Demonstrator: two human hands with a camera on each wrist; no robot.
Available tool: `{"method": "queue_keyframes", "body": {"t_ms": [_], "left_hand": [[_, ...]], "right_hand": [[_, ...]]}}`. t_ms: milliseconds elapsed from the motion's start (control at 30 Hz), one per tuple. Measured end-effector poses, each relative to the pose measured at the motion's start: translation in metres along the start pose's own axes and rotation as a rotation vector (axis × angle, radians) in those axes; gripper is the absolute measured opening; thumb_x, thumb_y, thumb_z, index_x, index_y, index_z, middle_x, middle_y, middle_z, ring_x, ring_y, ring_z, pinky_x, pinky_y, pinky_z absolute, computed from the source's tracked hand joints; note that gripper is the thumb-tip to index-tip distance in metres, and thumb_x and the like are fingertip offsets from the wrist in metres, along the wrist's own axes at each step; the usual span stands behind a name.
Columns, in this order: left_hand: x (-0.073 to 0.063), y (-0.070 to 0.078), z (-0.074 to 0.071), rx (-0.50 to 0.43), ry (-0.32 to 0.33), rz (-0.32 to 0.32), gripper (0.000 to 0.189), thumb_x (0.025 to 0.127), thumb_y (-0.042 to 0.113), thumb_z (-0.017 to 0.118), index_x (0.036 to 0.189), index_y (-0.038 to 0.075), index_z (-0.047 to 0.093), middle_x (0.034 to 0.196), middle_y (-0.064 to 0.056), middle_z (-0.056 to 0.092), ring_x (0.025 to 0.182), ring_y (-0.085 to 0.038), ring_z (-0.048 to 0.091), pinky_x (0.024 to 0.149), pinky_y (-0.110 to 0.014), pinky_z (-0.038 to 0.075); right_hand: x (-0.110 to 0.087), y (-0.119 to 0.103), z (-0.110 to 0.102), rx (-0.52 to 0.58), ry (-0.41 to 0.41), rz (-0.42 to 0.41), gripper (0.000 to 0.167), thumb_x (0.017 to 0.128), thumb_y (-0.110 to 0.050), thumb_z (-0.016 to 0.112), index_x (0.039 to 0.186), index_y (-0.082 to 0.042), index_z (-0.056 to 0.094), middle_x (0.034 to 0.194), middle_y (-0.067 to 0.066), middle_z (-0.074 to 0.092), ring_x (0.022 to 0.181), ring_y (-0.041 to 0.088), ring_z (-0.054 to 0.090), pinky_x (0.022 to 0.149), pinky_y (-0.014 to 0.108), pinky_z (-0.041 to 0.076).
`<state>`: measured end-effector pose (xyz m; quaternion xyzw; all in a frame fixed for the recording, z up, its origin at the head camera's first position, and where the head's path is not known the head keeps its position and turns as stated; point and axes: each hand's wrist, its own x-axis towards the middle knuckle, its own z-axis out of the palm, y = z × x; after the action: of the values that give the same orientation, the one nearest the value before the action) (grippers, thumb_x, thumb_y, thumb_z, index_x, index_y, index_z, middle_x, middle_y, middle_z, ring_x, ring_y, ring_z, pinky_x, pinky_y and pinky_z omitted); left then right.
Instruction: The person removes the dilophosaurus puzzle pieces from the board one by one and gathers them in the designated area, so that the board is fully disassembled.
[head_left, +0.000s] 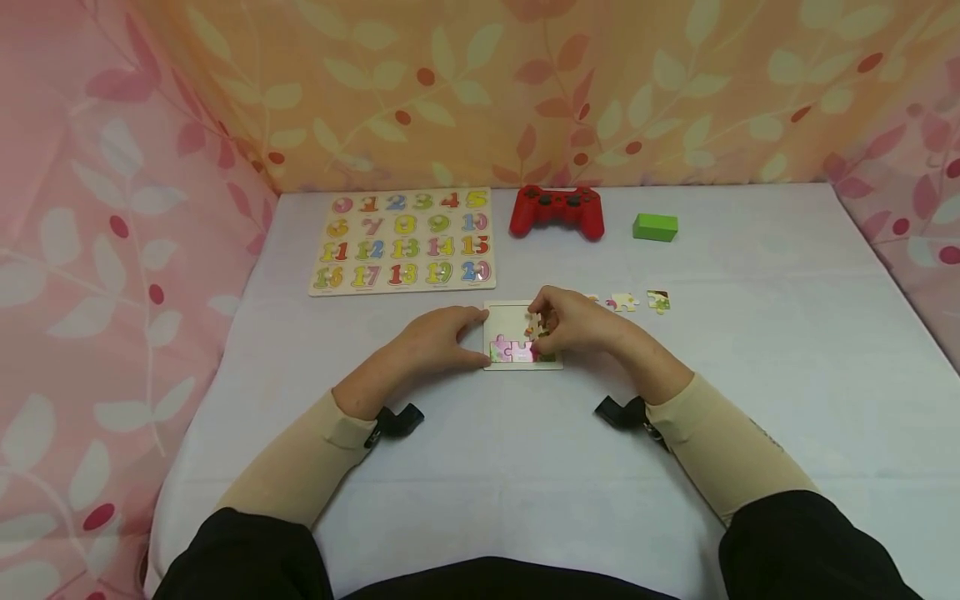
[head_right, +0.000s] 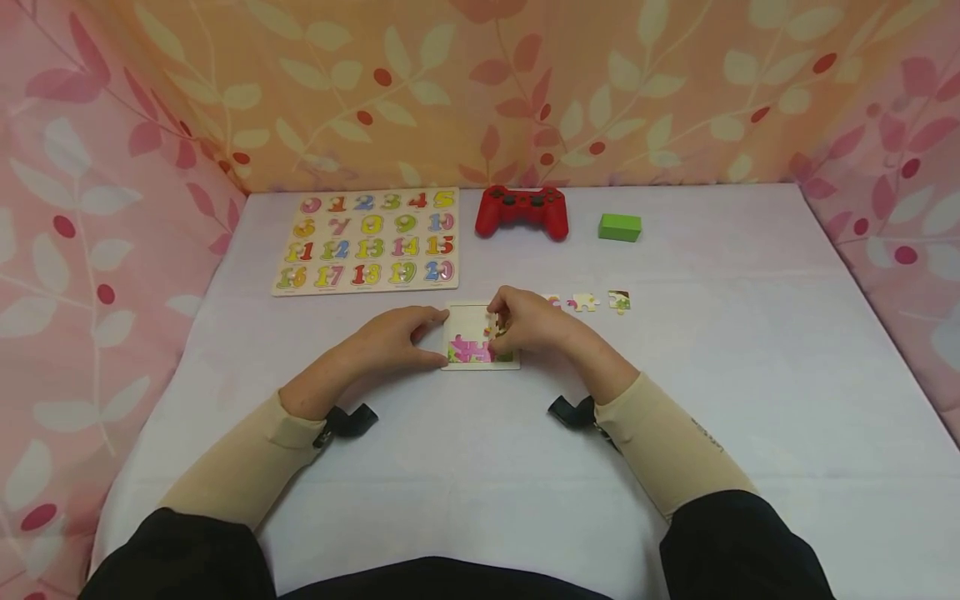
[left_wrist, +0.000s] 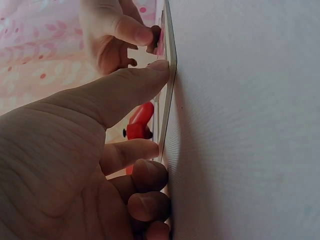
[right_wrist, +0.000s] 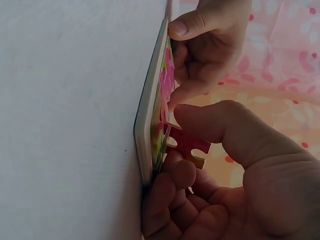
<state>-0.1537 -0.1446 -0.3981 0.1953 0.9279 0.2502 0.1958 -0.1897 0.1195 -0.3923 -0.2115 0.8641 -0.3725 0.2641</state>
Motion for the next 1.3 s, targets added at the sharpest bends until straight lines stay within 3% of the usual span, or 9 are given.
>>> {"method": "queue_keyframes", "body": {"t_ms": [133, 467, 667, 1000, 1300], "left_hand": [[0.001, 0.000, 0.000, 0.010, -0.003, -0.003, 0.080, 0.086, 0.046, 0.082, 0.152, 0.014, 0.051, 0.107, -0.001, 0.059, 0.104, -0.020, 0.051, 0.092, -0.039, 0.043], [0.005, 0.000, 0.001, 0.022, -0.005, -0.005, 0.080, 0.085, 0.048, 0.081, 0.152, 0.014, 0.051, 0.134, -0.001, 0.060, 0.116, -0.018, 0.052, 0.105, -0.040, 0.041], [0.004, 0.001, 0.000, 0.026, -0.012, -0.006, 0.081, 0.086, 0.048, 0.081, 0.152, 0.015, 0.051, 0.145, -0.002, 0.056, 0.130, -0.019, 0.050, 0.111, -0.042, 0.038], [0.003, 0.000, -0.001, 0.020, -0.014, -0.014, 0.081, 0.085, 0.047, 0.082, 0.153, 0.015, 0.050, 0.139, -0.002, 0.059, 0.122, -0.018, 0.051, 0.108, -0.043, 0.040], [0.003, -0.004, 0.000, 0.006, -0.007, -0.001, 0.081, 0.085, 0.047, 0.082, 0.152, 0.014, 0.051, 0.130, -0.001, 0.061, 0.113, -0.019, 0.052, 0.104, -0.042, 0.042]], "right_hand": [[-0.001, -0.001, -0.002, 0.041, 0.004, 0.019, 0.050, 0.079, -0.011, 0.088, 0.118, -0.002, 0.057, 0.096, 0.012, 0.055, 0.088, 0.025, 0.051, 0.076, 0.036, 0.042], [0.001, 0.004, 0.002, 0.119, 0.042, 0.036, 0.049, 0.079, -0.014, 0.090, 0.119, -0.004, 0.064, 0.084, 0.008, 0.047, 0.084, 0.023, 0.045, 0.075, 0.037, 0.036], [0.004, 0.005, 0.007, -0.023, 0.061, 0.024, 0.054, 0.078, -0.029, 0.092, 0.127, -0.017, 0.073, 0.077, 0.006, 0.044, 0.079, 0.022, 0.042, 0.070, 0.037, 0.030], [0.001, -0.002, 0.012, -0.151, 0.055, -0.013, 0.058, 0.083, -0.030, 0.088, 0.136, -0.021, 0.069, 0.088, 0.003, 0.061, 0.086, 0.021, 0.049, 0.073, 0.036, 0.038], [0.004, -0.001, 0.014, -0.207, 0.045, -0.022, 0.061, 0.084, -0.036, 0.087, 0.140, -0.020, 0.067, 0.095, 0.004, 0.062, 0.091, 0.022, 0.052, 0.076, 0.037, 0.041]]}}
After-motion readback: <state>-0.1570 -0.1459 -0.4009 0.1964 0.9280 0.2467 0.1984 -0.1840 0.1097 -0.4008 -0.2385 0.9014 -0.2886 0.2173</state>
